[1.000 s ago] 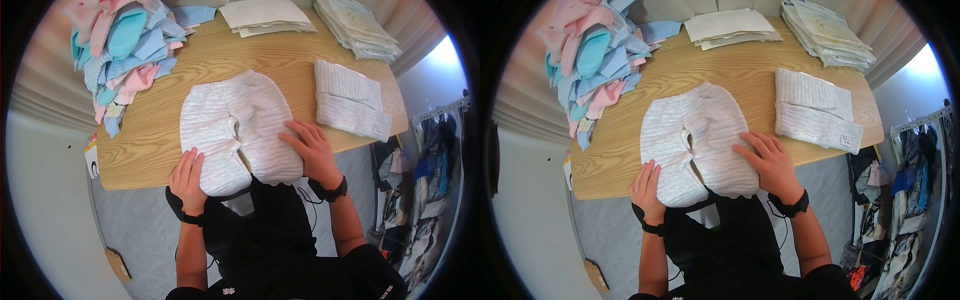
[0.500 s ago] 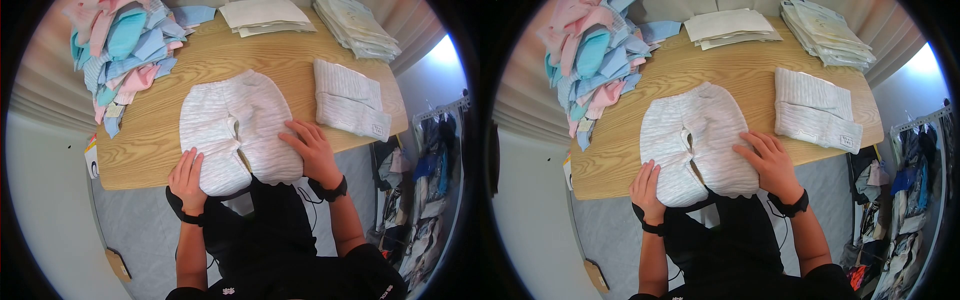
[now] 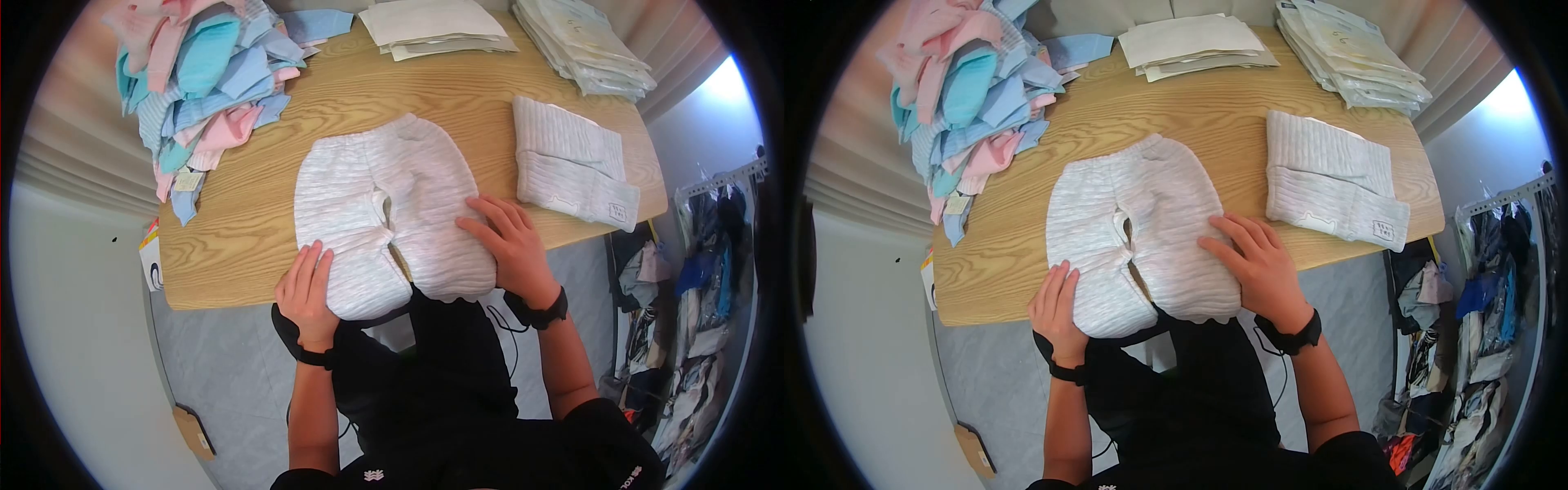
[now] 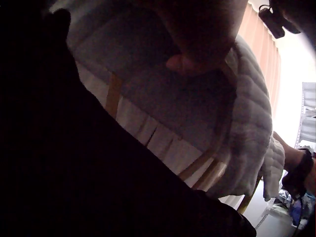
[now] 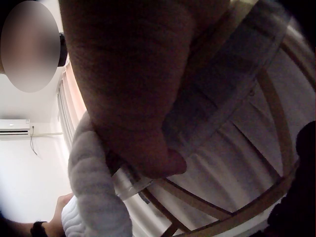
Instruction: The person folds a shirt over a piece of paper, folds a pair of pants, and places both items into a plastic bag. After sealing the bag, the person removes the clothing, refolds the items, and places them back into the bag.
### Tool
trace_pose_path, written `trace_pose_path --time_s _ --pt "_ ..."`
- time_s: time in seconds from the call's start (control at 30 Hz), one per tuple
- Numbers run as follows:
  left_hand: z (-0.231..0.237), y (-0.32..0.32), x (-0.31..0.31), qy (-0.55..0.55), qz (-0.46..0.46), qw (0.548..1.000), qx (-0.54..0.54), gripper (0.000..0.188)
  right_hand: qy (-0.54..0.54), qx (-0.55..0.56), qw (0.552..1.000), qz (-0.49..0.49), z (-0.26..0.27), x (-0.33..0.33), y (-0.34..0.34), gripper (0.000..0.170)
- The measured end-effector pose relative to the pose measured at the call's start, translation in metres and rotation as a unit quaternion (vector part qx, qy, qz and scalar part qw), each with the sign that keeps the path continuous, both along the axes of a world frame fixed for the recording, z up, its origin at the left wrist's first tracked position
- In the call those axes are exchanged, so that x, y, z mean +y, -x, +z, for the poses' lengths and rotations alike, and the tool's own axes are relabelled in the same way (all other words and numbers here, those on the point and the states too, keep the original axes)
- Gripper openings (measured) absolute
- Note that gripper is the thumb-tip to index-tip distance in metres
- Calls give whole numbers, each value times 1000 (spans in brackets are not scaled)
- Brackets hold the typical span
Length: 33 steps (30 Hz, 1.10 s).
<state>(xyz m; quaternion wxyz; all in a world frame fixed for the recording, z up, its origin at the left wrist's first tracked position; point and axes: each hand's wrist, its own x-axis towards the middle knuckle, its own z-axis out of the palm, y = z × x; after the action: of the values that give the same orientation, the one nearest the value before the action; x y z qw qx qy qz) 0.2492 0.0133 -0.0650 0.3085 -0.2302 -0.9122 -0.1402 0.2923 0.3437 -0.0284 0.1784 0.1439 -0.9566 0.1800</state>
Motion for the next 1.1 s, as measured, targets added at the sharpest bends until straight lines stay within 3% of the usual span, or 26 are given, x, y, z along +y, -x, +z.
trace_pose_path --time_s 0.77,1.1 --pt "4 -1 -2 8 -9 1000 -23 33 8 -6 1000 1 2 0 -1 49" --pt "15 -6 -15 9 -85 993 -83 38 3 -16 999 43 8 5 0 46"
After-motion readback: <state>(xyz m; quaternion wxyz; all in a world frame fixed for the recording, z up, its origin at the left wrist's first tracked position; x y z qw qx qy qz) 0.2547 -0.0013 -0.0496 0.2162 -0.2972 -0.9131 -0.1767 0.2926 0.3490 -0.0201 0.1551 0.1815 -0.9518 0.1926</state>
